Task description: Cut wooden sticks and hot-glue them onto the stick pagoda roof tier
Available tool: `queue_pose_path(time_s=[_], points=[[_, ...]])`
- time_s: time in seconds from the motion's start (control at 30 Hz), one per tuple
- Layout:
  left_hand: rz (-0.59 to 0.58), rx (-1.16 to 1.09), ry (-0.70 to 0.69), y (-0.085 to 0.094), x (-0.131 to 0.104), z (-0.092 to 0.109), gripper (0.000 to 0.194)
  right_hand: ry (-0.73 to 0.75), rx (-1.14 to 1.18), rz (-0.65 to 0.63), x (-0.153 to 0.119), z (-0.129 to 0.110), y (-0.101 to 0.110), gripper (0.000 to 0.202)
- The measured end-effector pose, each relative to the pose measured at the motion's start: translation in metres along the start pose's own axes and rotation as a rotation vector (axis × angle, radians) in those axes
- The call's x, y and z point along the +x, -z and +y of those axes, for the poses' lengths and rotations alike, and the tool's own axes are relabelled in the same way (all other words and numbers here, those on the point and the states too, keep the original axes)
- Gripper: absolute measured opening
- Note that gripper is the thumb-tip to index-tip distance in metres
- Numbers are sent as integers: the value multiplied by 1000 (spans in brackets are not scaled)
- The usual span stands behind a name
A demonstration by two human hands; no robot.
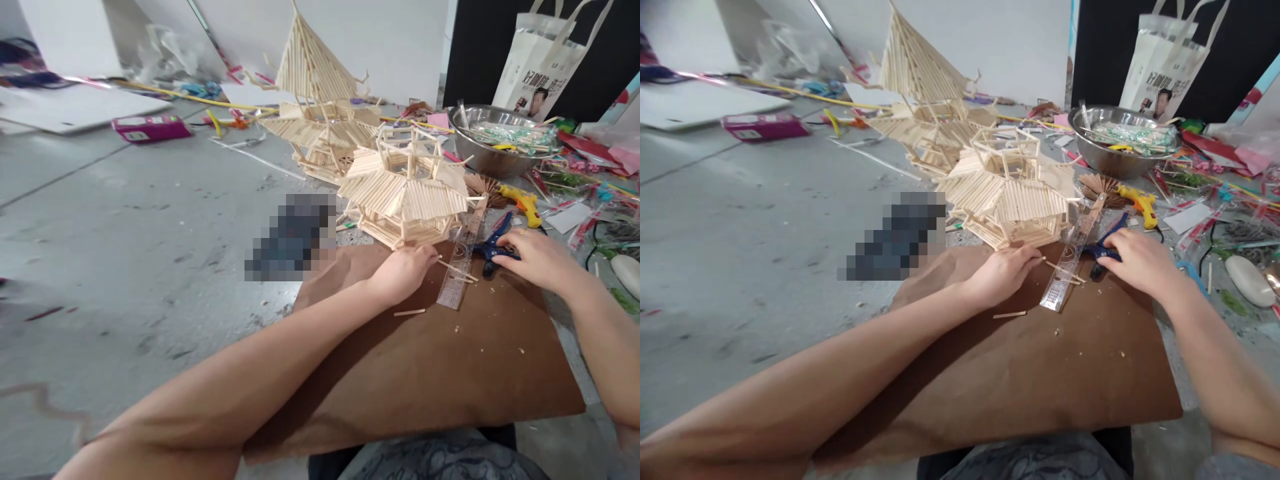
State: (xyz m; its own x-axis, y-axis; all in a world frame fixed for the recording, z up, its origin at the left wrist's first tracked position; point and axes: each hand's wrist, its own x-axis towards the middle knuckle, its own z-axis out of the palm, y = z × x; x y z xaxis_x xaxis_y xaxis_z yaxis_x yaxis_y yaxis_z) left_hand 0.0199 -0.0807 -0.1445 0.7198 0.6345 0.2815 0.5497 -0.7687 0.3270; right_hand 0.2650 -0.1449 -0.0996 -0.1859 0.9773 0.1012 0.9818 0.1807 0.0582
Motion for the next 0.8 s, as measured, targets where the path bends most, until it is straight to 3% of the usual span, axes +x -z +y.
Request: queue_pose_path(time_s=[0.17,0.27,0.37,0.5,0.67,0.8], points=[[1,5,101,1,3,-3,24,-184,-210,-448,0,20,2,26],[19,-13,71,-1,0,0,25,-193,-197,-516,4,23,-2,24],[40,-57,87,-2,-2,2,25,-146,-138,-474,4,28,-1,26],[107,-144,107,-1,-2,2,23,-118,25,-321,-2,33,15,26],[193,-253,51,1,-3,4,18,-247,199,-294,-13,35,42,28],[253,-388,49,1,-4,5,17,-354,397,-68,-19,37,50,34]])
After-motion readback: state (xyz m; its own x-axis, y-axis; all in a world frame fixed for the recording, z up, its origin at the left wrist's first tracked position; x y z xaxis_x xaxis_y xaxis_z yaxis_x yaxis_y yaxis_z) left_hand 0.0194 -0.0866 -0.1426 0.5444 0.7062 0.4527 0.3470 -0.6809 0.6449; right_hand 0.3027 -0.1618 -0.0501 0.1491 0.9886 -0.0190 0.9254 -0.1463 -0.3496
